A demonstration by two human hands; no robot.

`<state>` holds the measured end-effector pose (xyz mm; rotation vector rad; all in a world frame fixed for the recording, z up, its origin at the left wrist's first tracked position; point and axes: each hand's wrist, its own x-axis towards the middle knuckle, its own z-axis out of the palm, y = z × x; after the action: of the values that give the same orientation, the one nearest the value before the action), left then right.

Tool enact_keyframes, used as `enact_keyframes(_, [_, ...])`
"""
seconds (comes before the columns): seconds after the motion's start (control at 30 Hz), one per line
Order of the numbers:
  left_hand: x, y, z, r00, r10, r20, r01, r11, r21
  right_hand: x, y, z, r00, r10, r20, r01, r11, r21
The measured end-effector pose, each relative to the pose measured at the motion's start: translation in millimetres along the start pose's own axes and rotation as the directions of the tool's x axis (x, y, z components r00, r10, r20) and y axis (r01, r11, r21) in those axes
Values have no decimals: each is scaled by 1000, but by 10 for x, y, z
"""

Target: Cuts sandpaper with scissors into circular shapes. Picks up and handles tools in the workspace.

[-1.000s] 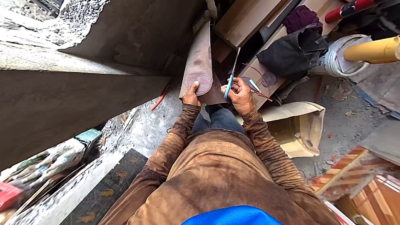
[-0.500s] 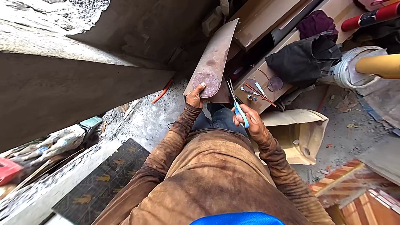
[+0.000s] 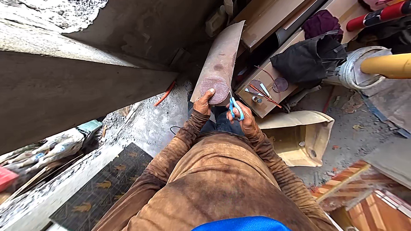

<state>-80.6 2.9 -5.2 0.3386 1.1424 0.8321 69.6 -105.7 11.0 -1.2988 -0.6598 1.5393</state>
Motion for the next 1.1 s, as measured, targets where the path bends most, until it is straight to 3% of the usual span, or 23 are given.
enact_keyframes(0.47, [-202, -95, 70, 999, 0, -54, -9, 987, -159, -65, 57, 137, 995, -59, -85, 66, 994, 85])
enact_keyframes(1.1, [-272, -72, 110, 1000, -16, -22, 15, 997, -74, -101, -7, 95, 990, -43, -136, 52, 997, 64])
